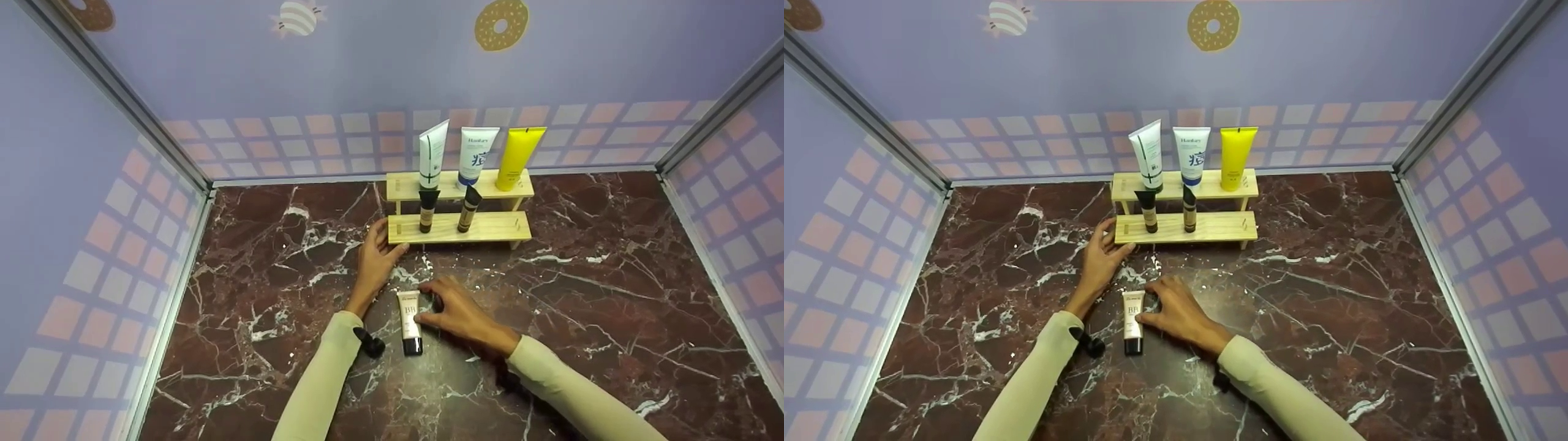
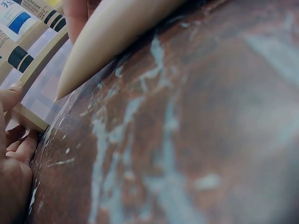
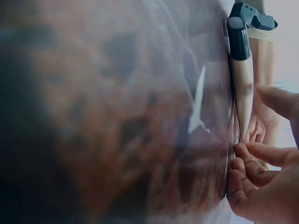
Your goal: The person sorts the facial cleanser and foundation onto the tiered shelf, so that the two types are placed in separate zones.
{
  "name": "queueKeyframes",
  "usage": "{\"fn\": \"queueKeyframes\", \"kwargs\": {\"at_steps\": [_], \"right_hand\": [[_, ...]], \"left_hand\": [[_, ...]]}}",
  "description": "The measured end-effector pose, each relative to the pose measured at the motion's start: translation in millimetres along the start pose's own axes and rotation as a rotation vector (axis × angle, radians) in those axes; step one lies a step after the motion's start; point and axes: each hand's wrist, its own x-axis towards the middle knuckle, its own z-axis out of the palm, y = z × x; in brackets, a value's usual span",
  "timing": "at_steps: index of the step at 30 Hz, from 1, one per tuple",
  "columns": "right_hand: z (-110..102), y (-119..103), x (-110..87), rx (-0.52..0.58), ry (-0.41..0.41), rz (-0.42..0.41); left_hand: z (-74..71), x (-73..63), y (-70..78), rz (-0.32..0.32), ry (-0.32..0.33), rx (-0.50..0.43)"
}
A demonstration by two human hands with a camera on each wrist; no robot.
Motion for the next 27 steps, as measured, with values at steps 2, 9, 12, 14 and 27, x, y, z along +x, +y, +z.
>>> {"fn": "queueKeyframes", "kwargs": {"at_steps": [2,9,12,14,27], "right_hand": [[-0.3,0.2,3.5,-0.028,-0.017,-0.001],[-0.5,-2.4,12.5,-0.079,-0.067,0.031],[-0.2,-4.2,15.0,-0.094,-0.079,0.036],[-1.6,-6.0,16.7,-0.106,-0.086,0.031],[-10.0,-1.6,14.3,0.127,-0.057,0.088]], "left_hand": [[0.0,0.0,1.0,-0.001,-0.001,0.003],[-0.3,-0.2,2.5,0.006,-0.011,0.016],[-1.1,-0.9,2.4,0.012,-0.013,0.020],[-1.1,-0.3,2.7,0.016,-0.008,0.019],[0.5,1.3,0.6,0.016,-0.016,-0.008]]}}
